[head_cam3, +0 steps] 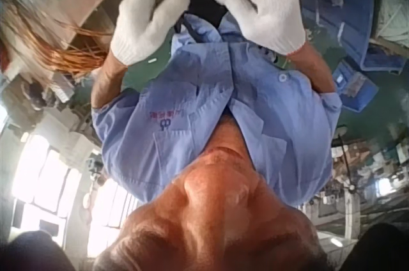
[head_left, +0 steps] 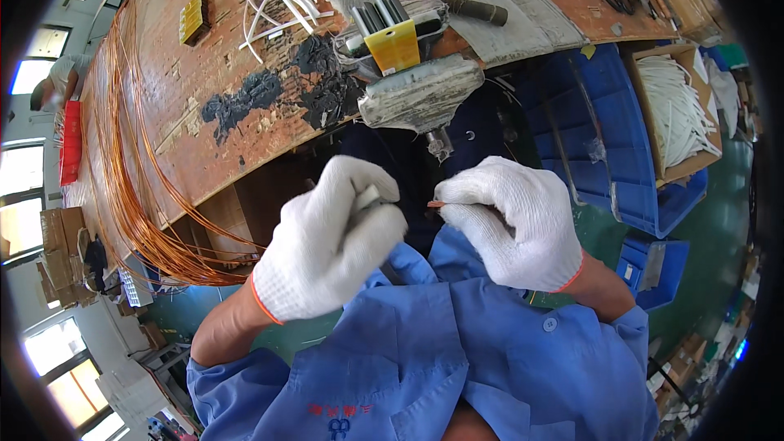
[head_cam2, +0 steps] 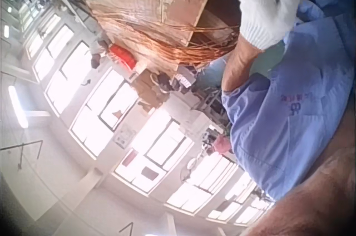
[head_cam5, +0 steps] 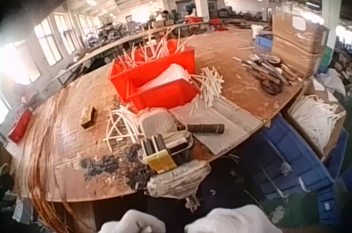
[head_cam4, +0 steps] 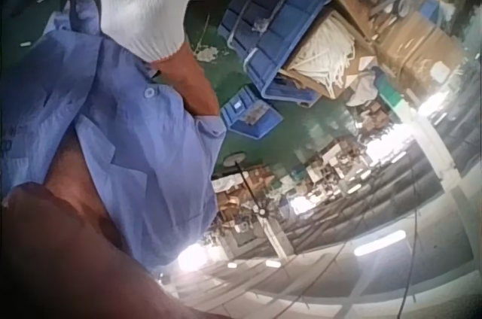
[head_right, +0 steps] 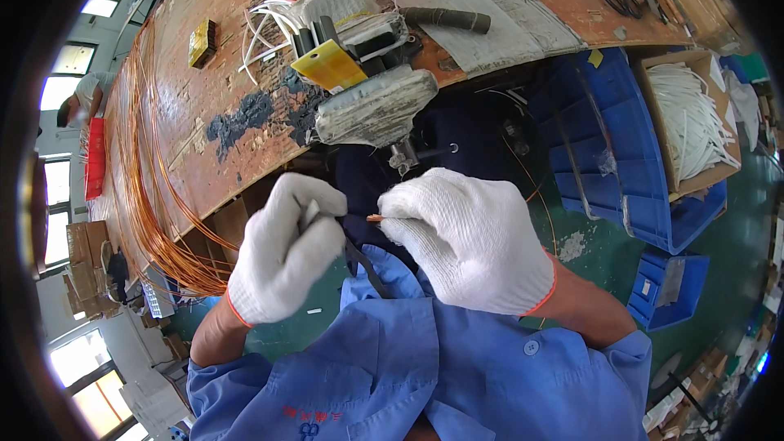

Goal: Manually tape insulation, wind coils, and tie zip-ties to assemble electronic transformers on an industrial fabrication floor.

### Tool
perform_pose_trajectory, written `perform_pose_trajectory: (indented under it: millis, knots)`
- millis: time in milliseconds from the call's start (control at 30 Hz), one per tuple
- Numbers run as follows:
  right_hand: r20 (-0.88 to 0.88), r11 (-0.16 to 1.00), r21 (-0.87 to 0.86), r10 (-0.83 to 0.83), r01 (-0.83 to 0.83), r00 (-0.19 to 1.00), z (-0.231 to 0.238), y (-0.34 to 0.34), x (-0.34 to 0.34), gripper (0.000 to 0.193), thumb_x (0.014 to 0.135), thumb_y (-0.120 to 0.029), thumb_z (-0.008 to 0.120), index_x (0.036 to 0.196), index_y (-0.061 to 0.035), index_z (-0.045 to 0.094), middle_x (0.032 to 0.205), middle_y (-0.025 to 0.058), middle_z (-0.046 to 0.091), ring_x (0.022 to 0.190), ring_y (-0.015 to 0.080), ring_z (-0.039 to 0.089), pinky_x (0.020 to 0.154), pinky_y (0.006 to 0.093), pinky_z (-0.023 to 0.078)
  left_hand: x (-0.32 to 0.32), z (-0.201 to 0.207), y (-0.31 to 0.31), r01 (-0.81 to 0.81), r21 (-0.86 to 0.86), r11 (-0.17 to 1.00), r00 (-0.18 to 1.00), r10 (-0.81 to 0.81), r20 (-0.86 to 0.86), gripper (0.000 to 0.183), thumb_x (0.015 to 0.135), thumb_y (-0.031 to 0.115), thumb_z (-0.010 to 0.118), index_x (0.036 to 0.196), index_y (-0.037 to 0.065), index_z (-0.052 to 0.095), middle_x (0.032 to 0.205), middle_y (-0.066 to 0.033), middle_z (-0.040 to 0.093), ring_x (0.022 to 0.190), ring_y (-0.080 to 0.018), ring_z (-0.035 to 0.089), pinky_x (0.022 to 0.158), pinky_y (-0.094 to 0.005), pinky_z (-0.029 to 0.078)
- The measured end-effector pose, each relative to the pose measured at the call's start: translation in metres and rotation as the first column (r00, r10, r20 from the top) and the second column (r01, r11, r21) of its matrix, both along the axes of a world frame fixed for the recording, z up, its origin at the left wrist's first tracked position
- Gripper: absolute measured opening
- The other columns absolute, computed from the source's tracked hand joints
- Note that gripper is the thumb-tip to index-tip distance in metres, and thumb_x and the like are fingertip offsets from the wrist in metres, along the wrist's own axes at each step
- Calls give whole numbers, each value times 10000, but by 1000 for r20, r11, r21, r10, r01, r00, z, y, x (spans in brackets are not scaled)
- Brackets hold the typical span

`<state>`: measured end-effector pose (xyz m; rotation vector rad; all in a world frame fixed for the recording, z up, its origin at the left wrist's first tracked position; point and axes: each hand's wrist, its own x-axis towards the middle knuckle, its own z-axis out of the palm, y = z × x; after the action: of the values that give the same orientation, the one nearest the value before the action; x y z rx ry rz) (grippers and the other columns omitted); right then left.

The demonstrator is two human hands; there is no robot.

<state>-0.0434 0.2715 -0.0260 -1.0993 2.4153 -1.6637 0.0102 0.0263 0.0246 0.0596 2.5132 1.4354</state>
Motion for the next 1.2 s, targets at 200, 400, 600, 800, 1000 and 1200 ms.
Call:
perform_pose_trajectory:
  millis: [200,400,600,800,1000,1200]
  knots:
    - [270,997,-72,41,-22,962,12,-1,3,160,956,-22,853,1096,-32,777,986,138,812,846,232,814,742,345,629,-2,-14,-6,202,-295,934,889,-301,-344,355,935,-10,774,1284,15,715,936,-120,692,706,-276,705,659,-379,565]
    - [259,999,-2,47,-48,965,18,1,3,164,955,-35,856,1103,-35,785,987,142,812,843,242,821,730,342,635,-1,-12,-9,233,-364,902,879,-355,-318,448,898,24,824,1338,20,741,960,-116,711,703,-281,732,621,-384,564]
    - [178,999,-18,44,-42,983,12,-2,4,173,947,-61,871,1098,-45,789,971,135,805,802,251,811,695,334,626,-1,-11,-9,255,-397,882,874,-386,-296,470,892,49,839,1352,10,748,937,-125,702,694,-287,733,614,-389,562]
    - [173,999,-11,50,-49,984,16,-3,3,147,947,-73,869,1069,-62,787,922,114,776,732,238,771,644,339,593,-3,-11,-7,252,-397,882,879,-380,-287,458,887,78,856,1332,12,772,932,-129,697,689,-297,731,614,-398,563]
    - [129,999,-9,39,-38,991,13,-5,3,131,948,-85,862,1049,-69,780,892,108,753,687,234,741,615,344,572,-2,-11,-7,252,-423,870,875,-392,-285,467,891,103,860,1342,25,775,929,-120,693,690,-299,732,611,-400,563]
    - [143,999,14,29,-31,989,14,-6,4,138,937,-82,863,1043,-69,777,897,113,761,694,271,750,620,358,585,-3,-13,-6,242,-473,847,864,-410,-291,479,884,124,868,1348,45,777,931,-108,692,685,-290,726,598,-397,563]
